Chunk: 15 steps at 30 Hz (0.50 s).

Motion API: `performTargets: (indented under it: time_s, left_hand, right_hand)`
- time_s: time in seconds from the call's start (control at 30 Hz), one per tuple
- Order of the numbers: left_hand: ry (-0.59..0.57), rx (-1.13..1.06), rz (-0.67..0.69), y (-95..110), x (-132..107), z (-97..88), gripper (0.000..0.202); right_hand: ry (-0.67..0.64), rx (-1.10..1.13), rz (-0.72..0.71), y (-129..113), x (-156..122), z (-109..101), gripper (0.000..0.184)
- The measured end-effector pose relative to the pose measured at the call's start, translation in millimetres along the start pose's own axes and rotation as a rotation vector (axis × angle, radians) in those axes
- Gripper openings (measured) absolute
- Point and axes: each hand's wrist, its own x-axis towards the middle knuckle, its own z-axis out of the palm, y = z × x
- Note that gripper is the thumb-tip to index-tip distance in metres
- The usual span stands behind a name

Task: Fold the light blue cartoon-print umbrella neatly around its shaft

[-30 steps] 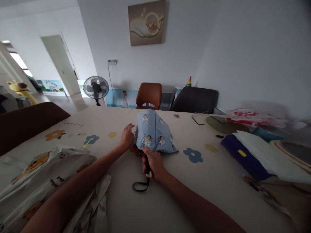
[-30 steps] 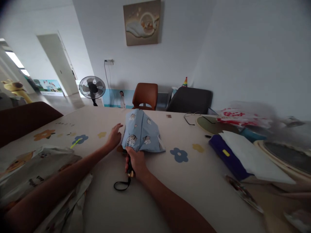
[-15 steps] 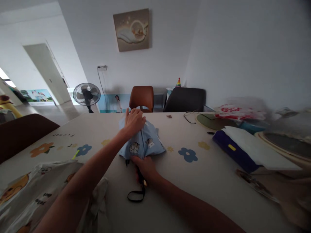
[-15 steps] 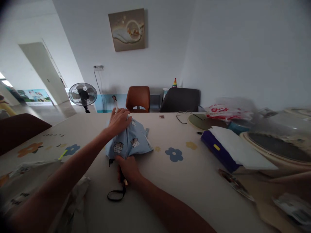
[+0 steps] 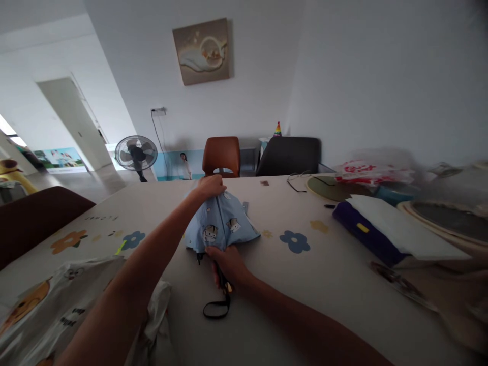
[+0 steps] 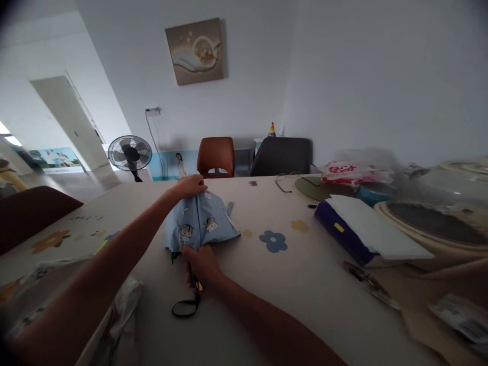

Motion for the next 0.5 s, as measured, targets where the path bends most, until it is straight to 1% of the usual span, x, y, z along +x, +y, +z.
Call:
performTargets:
  time_s: [0.13,0.23,0.3,0.33,0.4,0.43,0.5]
  left_hand:
    - [-0.107,0.036,0.087,2,14,0.1,0.029]
    - [-0.208,-0.018,0.126,12,24,0.6,0.017]
    - [-0.244,-0.036,0.144,18,28,0.5,0.008]
    - [-0.244,-0.045,0.158,21,29,0.2,0.005]
    - [-0.213,-0.131,0.204,22,29,-1.3,0.008]
    - [-0.184,-0.220,0.235,21,28,-2.6,0.012]
    - [-0.130,-0.471,0.293,15,23,-6.4,0.019]
  right_hand:
    - [-0.006,0.019,-0.023,1,-1,0,0.039]
    - [-0.012,0.009,-0.030,1,-1,1,0.040]
    - [-0.007,0.012,-0.011,1,-1,1,0.040]
    - [-0.003,0.022,-0.005,1,-1,1,0.040]
    - [0.000,0.050,-0.017,0,-1,0,0.039]
    - [-0.001,0.061,-0.027,0,-1,0,0.038]
    - [-0.009,0.077,-0.045,0,-1,0,0.038]
